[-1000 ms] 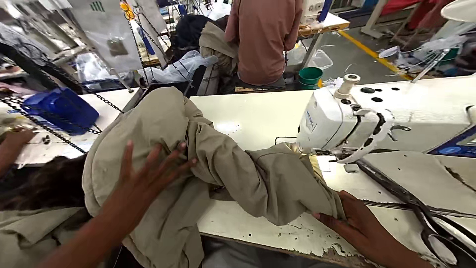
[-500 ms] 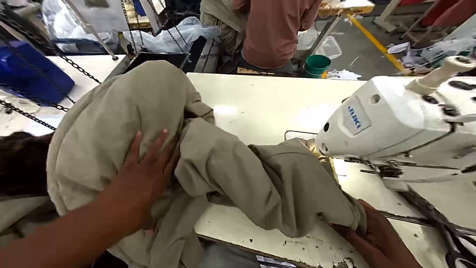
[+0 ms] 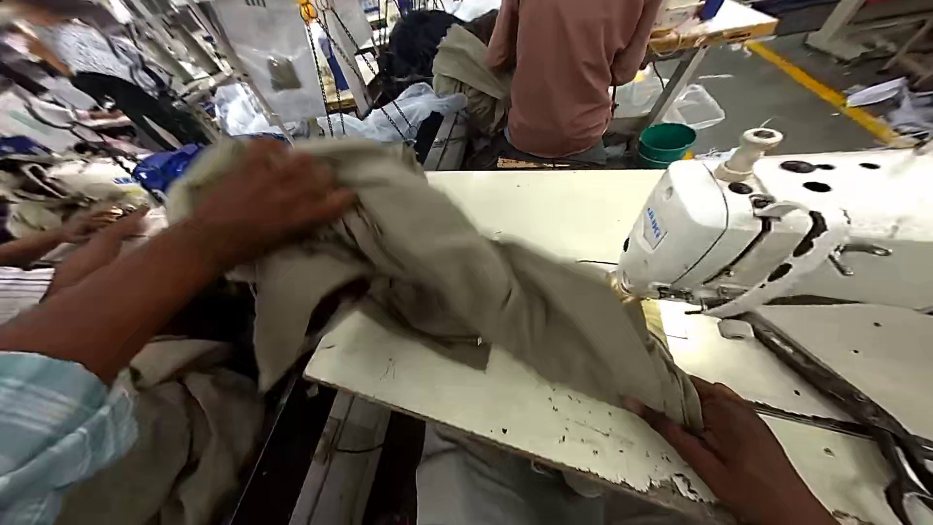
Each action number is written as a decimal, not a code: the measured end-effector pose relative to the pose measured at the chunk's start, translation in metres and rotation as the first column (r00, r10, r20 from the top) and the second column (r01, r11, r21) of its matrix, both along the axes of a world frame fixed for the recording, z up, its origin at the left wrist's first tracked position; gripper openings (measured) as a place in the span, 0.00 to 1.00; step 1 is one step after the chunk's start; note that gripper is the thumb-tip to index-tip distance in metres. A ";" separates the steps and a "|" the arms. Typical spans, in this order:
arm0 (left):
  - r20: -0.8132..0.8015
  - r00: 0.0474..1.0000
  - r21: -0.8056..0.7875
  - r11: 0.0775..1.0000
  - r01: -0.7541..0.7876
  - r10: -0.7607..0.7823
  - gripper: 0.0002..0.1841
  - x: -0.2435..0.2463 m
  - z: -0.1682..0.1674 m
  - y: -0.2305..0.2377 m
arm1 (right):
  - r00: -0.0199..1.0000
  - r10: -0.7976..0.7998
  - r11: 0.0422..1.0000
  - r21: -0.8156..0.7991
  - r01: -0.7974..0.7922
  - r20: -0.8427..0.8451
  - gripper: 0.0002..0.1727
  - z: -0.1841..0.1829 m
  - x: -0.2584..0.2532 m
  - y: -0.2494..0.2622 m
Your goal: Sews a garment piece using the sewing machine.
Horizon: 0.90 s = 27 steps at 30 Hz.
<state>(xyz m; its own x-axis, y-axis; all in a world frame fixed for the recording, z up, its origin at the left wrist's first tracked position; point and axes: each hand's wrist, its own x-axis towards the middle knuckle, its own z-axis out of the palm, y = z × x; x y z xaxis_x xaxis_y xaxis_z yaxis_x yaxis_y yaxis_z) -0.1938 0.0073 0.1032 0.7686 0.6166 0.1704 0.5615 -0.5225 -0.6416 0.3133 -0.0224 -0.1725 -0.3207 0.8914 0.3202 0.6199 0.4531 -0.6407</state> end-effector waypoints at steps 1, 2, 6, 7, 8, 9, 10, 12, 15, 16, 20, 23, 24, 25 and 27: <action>-0.022 0.999 0.129 0.991 -0.028 0.031 0.10 0.005 0.010 -0.009 | 1.000 -0.018 1.000 0.021 0.018 0.007 0.30 -0.004 -0.002 0.001; -0.028 0.999 0.238 0.971 -0.021 0.029 0.08 0.007 0.006 -0.021 | 1.000 -0.025 0.999 0.037 0.025 0.011 0.30 -0.006 -0.002 0.003; 0.057 0.998 -0.115 0.993 0.025 -0.018 0.14 -0.002 -0.098 -0.075 | 0.998 -0.036 0.999 0.026 0.035 0.043 0.32 -0.008 0.000 0.005; 0.083 0.986 -0.345 0.933 -0.106 0.143 0.18 0.012 -0.116 -0.087 | 0.998 -0.034 0.999 0.014 0.033 0.047 0.33 -0.007 0.000 0.005; 0.129 0.946 -0.473 0.857 -0.206 0.299 0.22 0.032 -0.125 -0.095 | 0.998 -0.030 1.000 0.002 0.030 0.047 0.34 -0.007 0.001 0.006; 0.195 0.890 -0.519 0.813 -0.263 0.413 0.27 0.052 -0.130 -0.105 | 0.999 -0.024 1.000 -0.009 0.024 0.045 0.33 -0.007 0.002 0.005; 0.242 0.835 -0.538 0.785 -0.308 0.493 0.33 0.068 -0.132 -0.114 | 0.999 -0.016 1.000 -0.026 0.017 0.039 0.33 -0.006 0.003 0.005; 0.265 0.772 -0.605 0.723 -0.333 0.578 0.47 0.080 -0.141 -0.127 | 0.999 0.019 0.998 -0.066 -0.016 0.031 0.32 0.000 0.005 0.004; 0.232 0.900 -0.500 0.839 -0.215 0.369 0.40 0.041 -0.159 -0.110 | 0.997 0.077 0.988 -0.136 -0.073 0.027 0.31 0.014 0.004 0.001; 0.194 0.940 -0.443 0.880 -0.171 0.281 0.39 0.024 -0.155 -0.097 | 0.996 0.083 0.985 -0.154 -0.077 0.034 0.32 0.017 0.003 0.002; 0.202 0.978 -0.215 0.977 -0.013 0.057 0.29 -0.016 -0.139 -0.074 | 0.998 0.054 0.999 0.001 -0.054 0.041 0.36 0.004 -0.001 0.002; 0.386 0.919 -0.106 0.993 -0.045 0.083 0.16 -0.011 -0.155 -0.064 | 0.997 0.000 0.992 0.123 -0.009 0.075 0.41 0.001 -0.002 -0.003; 0.413 0.904 -0.086 0.993 -0.082 0.111 0.15 -0.011 -0.162 -0.059 | 0.996 -0.015 0.992 0.124 0.004 0.092 0.40 0.003 -0.002 -0.005; 0.419 0.895 -0.096 0.988 -0.124 0.153 0.14 -0.013 -0.168 -0.055 | 0.994 -0.021 0.994 0.106 0.010 0.105 0.37 0.007 -0.002 -0.009; 0.407 0.866 -0.159 0.956 -0.247 0.292 0.14 -0.004 -0.168 -0.042 | 0.993 -0.003 0.998 0.064 -0.005 0.121 0.32 0.014 -0.002 -0.006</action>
